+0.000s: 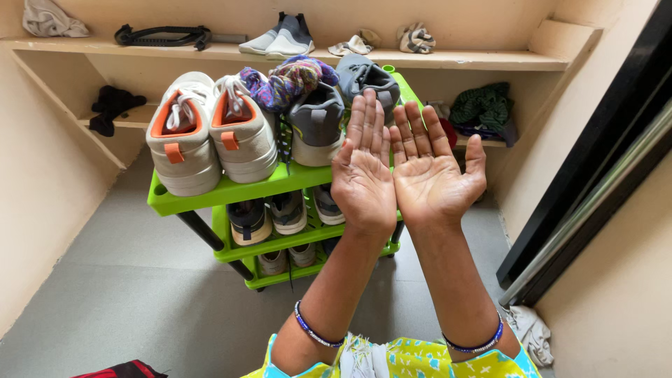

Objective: The person removes several pairs of shoes and a cloth from a green plastic shoe rack, placing them on the floor. Then the person disassembles the rack by removing the shelves and metal support poles.

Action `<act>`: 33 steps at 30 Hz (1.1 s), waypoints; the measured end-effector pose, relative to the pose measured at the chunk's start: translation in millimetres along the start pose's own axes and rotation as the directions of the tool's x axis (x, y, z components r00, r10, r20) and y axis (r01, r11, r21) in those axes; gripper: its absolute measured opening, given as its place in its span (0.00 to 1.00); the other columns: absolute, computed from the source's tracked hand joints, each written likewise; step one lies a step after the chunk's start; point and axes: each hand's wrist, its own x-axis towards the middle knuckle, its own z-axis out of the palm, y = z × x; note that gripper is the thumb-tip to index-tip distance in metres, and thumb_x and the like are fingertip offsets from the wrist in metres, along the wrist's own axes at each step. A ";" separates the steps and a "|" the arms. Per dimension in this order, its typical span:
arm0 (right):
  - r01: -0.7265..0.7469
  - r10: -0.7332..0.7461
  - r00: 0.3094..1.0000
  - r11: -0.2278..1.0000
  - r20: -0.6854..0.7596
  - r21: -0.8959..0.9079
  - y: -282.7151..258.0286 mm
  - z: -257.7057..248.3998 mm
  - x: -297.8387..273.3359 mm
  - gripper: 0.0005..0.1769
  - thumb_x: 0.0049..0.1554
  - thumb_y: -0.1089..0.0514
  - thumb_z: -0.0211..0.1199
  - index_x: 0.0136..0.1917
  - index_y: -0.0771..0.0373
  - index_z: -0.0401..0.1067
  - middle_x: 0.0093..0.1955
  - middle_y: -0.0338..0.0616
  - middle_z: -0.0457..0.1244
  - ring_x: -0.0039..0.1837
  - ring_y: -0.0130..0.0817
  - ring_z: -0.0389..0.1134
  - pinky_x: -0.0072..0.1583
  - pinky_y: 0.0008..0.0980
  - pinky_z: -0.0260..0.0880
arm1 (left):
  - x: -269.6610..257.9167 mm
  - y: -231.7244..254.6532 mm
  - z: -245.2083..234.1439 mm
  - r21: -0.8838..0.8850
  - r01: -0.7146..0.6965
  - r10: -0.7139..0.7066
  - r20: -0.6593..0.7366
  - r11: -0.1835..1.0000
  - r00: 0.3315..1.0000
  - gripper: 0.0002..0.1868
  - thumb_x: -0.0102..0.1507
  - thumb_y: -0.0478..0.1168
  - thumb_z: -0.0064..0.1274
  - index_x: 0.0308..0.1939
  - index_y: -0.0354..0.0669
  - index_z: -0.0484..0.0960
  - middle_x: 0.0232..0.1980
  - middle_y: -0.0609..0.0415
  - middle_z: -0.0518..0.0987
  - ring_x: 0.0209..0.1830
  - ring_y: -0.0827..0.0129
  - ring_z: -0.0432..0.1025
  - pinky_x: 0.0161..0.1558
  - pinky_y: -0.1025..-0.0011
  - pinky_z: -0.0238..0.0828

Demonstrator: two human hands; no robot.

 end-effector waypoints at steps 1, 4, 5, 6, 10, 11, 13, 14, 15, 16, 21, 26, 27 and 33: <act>0.011 -0.011 1.000 1.000 -0.021 0.005 1.2 -0.3 0.3 0.42 0.60 0.36 0.53 0.73 0.72 0.63 0.79 0.63 0.56 0.83 0.54 0.54 0.84 0.51 0.47 | -0.1 -1.0 -1.4 0.000 -0.004 0.004 -0.016 1.000 1.000 0.38 0.71 0.51 0.33 0.83 0.36 0.48 0.88 0.49 0.45 0.89 0.61 0.38 0.83 0.62 0.27; 0.039 -0.037 0.996 0.999 -0.084 0.021 6.5 -1.6 -0.8 0.40 0.60 0.37 0.54 0.70 0.74 0.64 0.76 0.64 0.58 0.81 0.55 0.56 0.83 0.52 0.49 | -1.0 -2.9 -5.6 0.005 -0.019 0.019 -0.060 1.000 0.998 0.39 0.71 0.50 0.34 0.82 0.34 0.48 0.87 0.49 0.46 0.88 0.61 0.39 0.83 0.62 0.27; 0.048 -0.044 0.994 0.998 -0.103 0.029 8.8 -1.6 -0.3 0.40 0.60 0.37 0.54 0.69 0.74 0.64 0.76 0.65 0.58 0.81 0.55 0.56 0.83 0.52 0.49 | 0.5 -3.4 -6.7 0.011 -0.024 0.025 -0.066 1.000 0.998 0.39 0.71 0.49 0.34 0.82 0.34 0.48 0.87 0.49 0.46 0.88 0.61 0.39 0.83 0.62 0.28; 0.056 -0.052 0.991 0.998 -0.122 0.037 10.5 -1.3 0.9 0.39 0.60 0.37 0.54 0.68 0.75 0.65 0.75 0.65 0.58 0.80 0.55 0.56 0.82 0.52 0.49 | 2.4 -3.4 -7.9 0.016 -0.029 0.031 -0.072 0.999 0.997 0.39 0.70 0.49 0.34 0.82 0.34 0.48 0.87 0.49 0.47 0.88 0.61 0.39 0.83 0.62 0.28; 0.076 -0.072 0.987 0.997 -0.142 0.025 14.4 -1.3 4.8 0.39 0.59 0.37 0.54 0.68 0.74 0.65 0.76 0.64 0.58 0.81 0.55 0.56 0.82 0.51 0.49 | 7.8 -3.7 -12.7 -0.005 -0.020 0.019 -0.084 1.000 0.996 0.39 0.70 0.50 0.34 0.82 0.34 0.48 0.86 0.48 0.47 0.87 0.61 0.39 0.82 0.62 0.29; 0.085 -0.081 0.987 0.996 -0.140 0.022 14.6 -1.3 5.2 0.39 0.59 0.37 0.53 0.68 0.74 0.65 0.76 0.64 0.58 0.81 0.54 0.56 0.82 0.51 0.49 | 8.1 -4.1 -13.3 -0.010 -0.017 0.016 -0.080 1.000 0.997 0.39 0.70 0.50 0.34 0.82 0.34 0.48 0.86 0.48 0.48 0.87 0.61 0.40 0.82 0.62 0.29; 0.095 -0.092 0.987 0.995 -0.134 0.012 14.5 -0.9 6.9 0.39 0.60 0.37 0.53 0.68 0.74 0.65 0.76 0.63 0.58 0.81 0.54 0.56 0.82 0.51 0.49 | 9.9 -5.0 -14.2 -0.019 -0.016 0.015 -0.072 1.000 0.997 0.39 0.70 0.50 0.35 0.82 0.34 0.48 0.86 0.48 0.48 0.87 0.61 0.40 0.83 0.62 0.29; 0.095 -0.094 0.987 0.995 -0.129 0.006 14.4 -0.8 7.5 0.39 0.59 0.37 0.53 0.69 0.74 0.64 0.76 0.63 0.58 0.81 0.54 0.56 0.82 0.51 0.49 | 10.8 -5.0 -14.7 -0.022 -0.018 0.016 -0.069 1.000 0.997 0.39 0.70 0.50 0.35 0.82 0.34 0.48 0.86 0.48 0.48 0.87 0.61 0.40 0.83 0.62 0.29; 0.096 -0.095 0.988 0.995 -0.125 -0.001 13.9 -0.6 7.5 0.40 0.59 0.37 0.53 0.69 0.74 0.64 0.76 0.63 0.58 0.81 0.54 0.56 0.82 0.51 0.49 | 11.2 -5.4 -14.7 -0.027 -0.019 0.017 -0.067 0.999 0.998 0.39 0.70 0.50 0.35 0.82 0.34 0.48 0.86 0.47 0.48 0.87 0.61 0.40 0.83 0.62 0.29; 0.097 -0.097 0.988 0.995 -0.122 -0.005 13.4 -0.3 7.6 0.40 0.60 0.37 0.53 0.69 0.74 0.64 0.76 0.63 0.58 0.81 0.54 0.56 0.82 0.50 0.49 | 11.4 -5.9 -14.5 -0.025 -0.023 0.021 -0.071 0.999 0.997 0.39 0.70 0.50 0.35 0.82 0.34 0.48 0.86 0.47 0.48 0.87 0.61 0.40 0.83 0.62 0.29; 0.092 -0.093 0.989 0.996 -0.115 -0.015 12.2 0.5 8.9 0.40 0.60 0.37 0.52 0.70 0.74 0.64 0.76 0.64 0.58 0.81 0.53 0.56 0.83 0.49 0.49 | 12.2 -6.1 -13.0 -0.010 -0.027 0.026 -0.080 1.000 0.996 0.39 0.70 0.50 0.35 0.82 0.34 0.48 0.86 0.47 0.48 0.87 0.61 0.40 0.83 0.62 0.29; 0.114 -0.136 0.988 0.965 -0.079 -0.237 9.5 0.3 19.0 0.32 0.62 0.45 0.52 0.70 0.72 0.65 0.75 0.59 0.58 0.79 0.50 0.57 0.80 0.47 0.50 | 15.8 -6.9 -14.1 0.087 -0.040 0.047 -0.086 0.995 0.995 0.38 0.71 0.50 0.32 0.82 0.33 0.48 0.86 0.46 0.47 0.88 0.60 0.39 0.82 0.62 0.27; 0.118 -0.154 0.984 0.937 -0.085 -0.330 8.3 0.2 23.9 0.29 0.62 0.49 0.54 0.70 0.71 0.65 0.74 0.58 0.58 0.78 0.48 0.57 0.80 0.46 0.50 | 16.8 -7.2 -15.3 0.142 -0.043 0.056 -0.089 0.989 0.994 0.38 0.72 0.50 0.31 0.82 0.33 0.48 0.86 0.46 0.47 0.88 0.60 0.38 0.81 0.63 0.26; 0.207 -0.239 0.958 0.186 0.160 -0.960 7.1 0.8 50.2 0.37 0.51 0.68 0.64 0.74 0.61 0.65 0.75 0.51 0.60 0.79 0.46 0.57 0.75 0.44 0.58 | 29.3 -4.3 -30.3 0.425 0.019 -0.005 -0.035 0.905 0.999 0.45 0.73 0.66 0.21 0.82 0.34 0.44 0.88 0.45 0.43 0.89 0.61 0.34 0.82 0.62 0.23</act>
